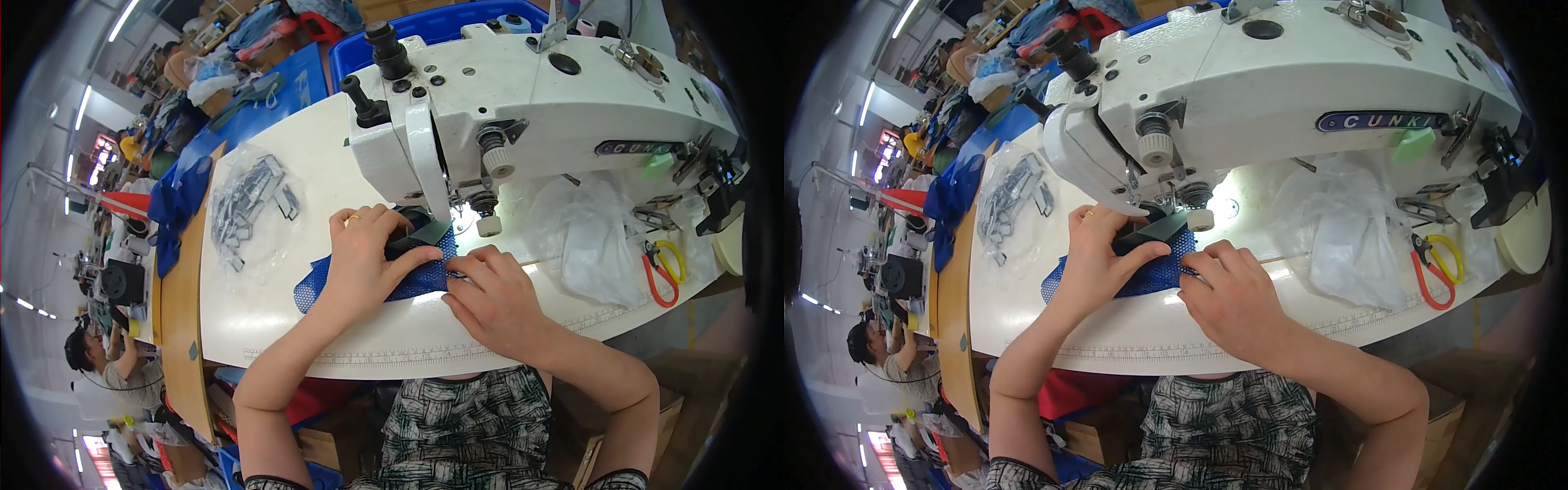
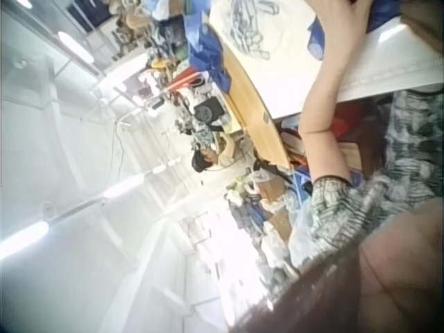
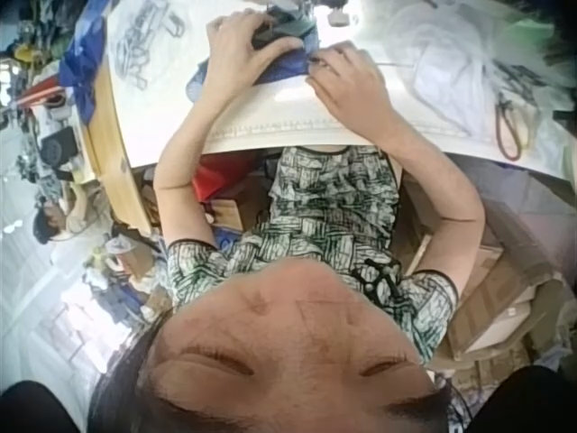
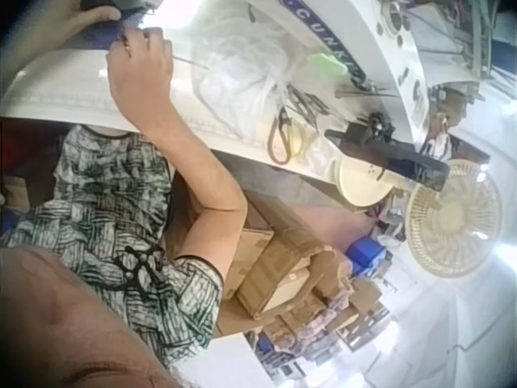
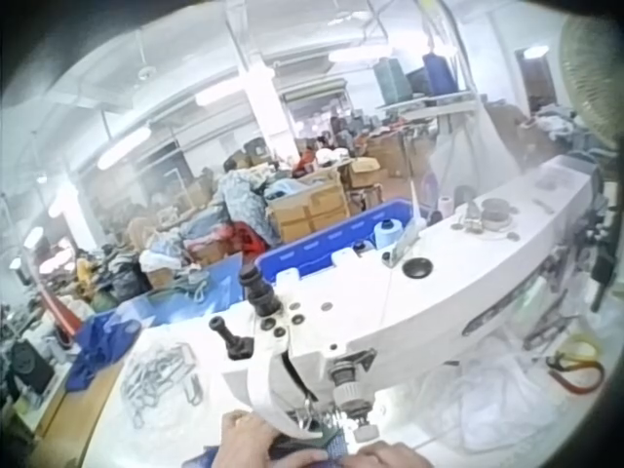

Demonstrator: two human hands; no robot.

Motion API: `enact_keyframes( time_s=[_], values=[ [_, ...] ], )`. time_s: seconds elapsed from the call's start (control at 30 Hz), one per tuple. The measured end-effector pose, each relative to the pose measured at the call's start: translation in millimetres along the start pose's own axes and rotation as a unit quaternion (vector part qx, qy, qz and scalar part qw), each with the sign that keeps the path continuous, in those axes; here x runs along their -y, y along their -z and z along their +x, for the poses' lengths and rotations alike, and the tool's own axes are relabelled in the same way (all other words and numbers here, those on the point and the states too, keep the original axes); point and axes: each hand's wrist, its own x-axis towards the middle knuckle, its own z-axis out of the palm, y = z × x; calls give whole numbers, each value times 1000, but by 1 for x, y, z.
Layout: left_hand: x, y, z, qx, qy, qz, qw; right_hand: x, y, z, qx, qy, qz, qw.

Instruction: The person is sewing a small piece of blue mesh fabric with a green fabric border using an industrial sewing machine.

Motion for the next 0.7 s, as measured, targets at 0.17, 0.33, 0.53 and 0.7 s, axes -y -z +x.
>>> enact_keyframes(
  time_s=[0.17,0.33,0.53,0.7],
  values=[
    [3,-1,3,27,13,11,999,0,1,1,5,2,7,1000],
    [4,6,1,73,-59,70,993,-1,0,0,6,3,3,1000],
    [8,8,4,121,11,83,989,0,-1,0,-2,11,-4,1000],
    [7,7,8,66,4,57,996,-2,-3,-3,-3,16,2,1000]
  ],
)
